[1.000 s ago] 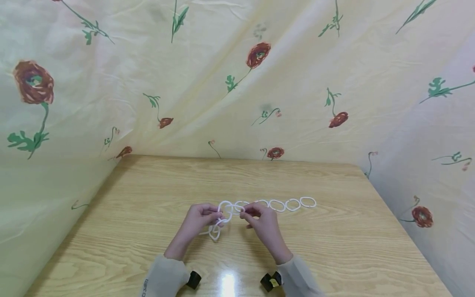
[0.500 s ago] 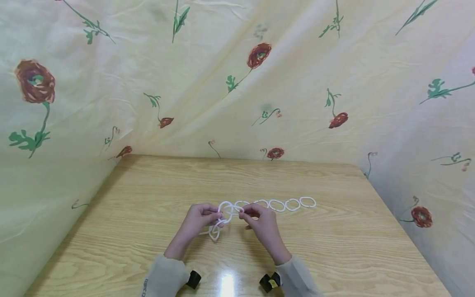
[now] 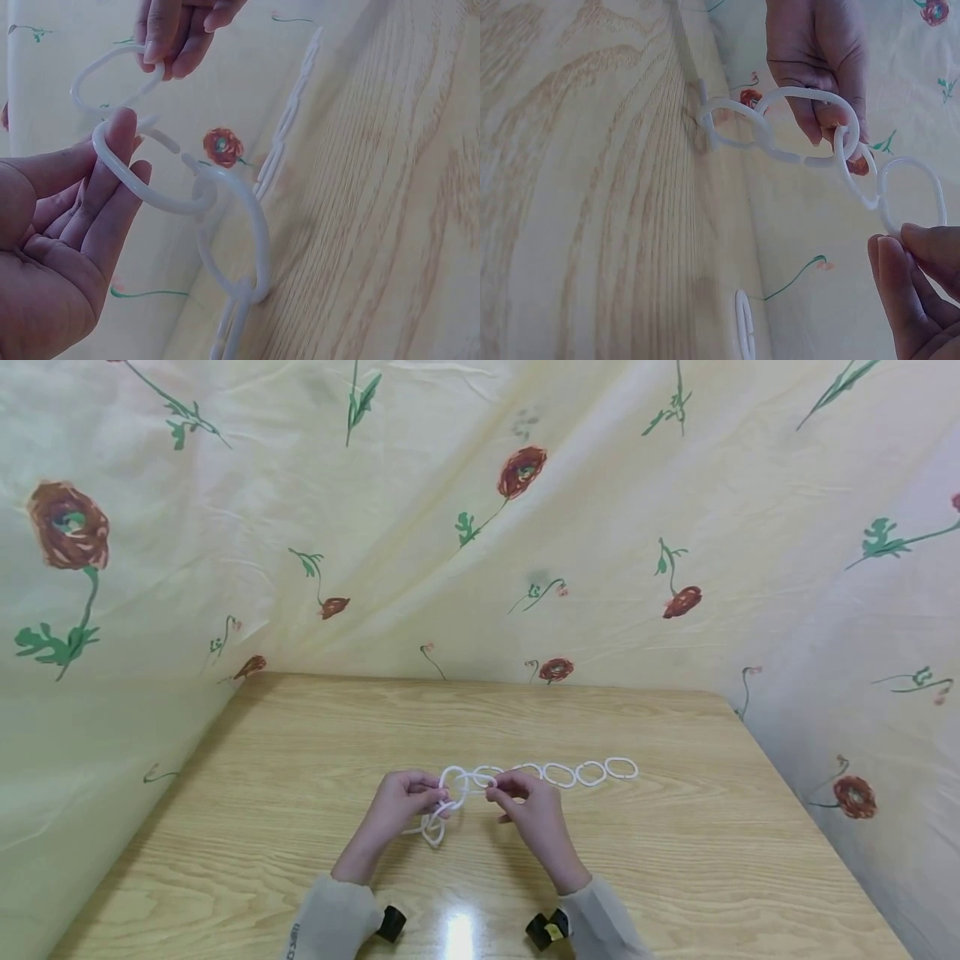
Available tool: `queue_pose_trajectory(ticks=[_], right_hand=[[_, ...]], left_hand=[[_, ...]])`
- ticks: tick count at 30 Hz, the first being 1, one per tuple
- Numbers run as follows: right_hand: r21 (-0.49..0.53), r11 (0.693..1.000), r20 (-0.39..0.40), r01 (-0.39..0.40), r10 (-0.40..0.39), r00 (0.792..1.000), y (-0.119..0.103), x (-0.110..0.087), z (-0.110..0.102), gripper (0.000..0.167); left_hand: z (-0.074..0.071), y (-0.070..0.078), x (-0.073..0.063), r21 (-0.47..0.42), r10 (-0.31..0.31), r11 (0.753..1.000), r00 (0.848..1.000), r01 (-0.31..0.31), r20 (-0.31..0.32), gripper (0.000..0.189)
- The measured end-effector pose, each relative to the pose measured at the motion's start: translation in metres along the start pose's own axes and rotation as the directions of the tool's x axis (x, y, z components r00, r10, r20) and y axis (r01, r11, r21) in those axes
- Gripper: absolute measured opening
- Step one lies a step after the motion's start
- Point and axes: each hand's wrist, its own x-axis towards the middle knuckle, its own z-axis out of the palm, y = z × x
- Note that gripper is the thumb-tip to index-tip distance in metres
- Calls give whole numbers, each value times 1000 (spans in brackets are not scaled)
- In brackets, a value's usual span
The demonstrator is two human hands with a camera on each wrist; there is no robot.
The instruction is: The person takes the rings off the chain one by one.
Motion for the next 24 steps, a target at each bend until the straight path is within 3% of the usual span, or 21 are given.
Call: queue_pose_trajectory(ticks=[15, 24], right_hand=[[131, 978, -30, -165, 170, 985, 12, 9, -4, 19], [159, 963, -11, -216, 220, 975, 25, 17, 1, 20]], left_hand=[[-4, 1, -2, -20, 2, 1000, 1000, -3, -11, 21], [-6, -1, 0, -36, -11, 999, 1000, 11, -12, 22]])
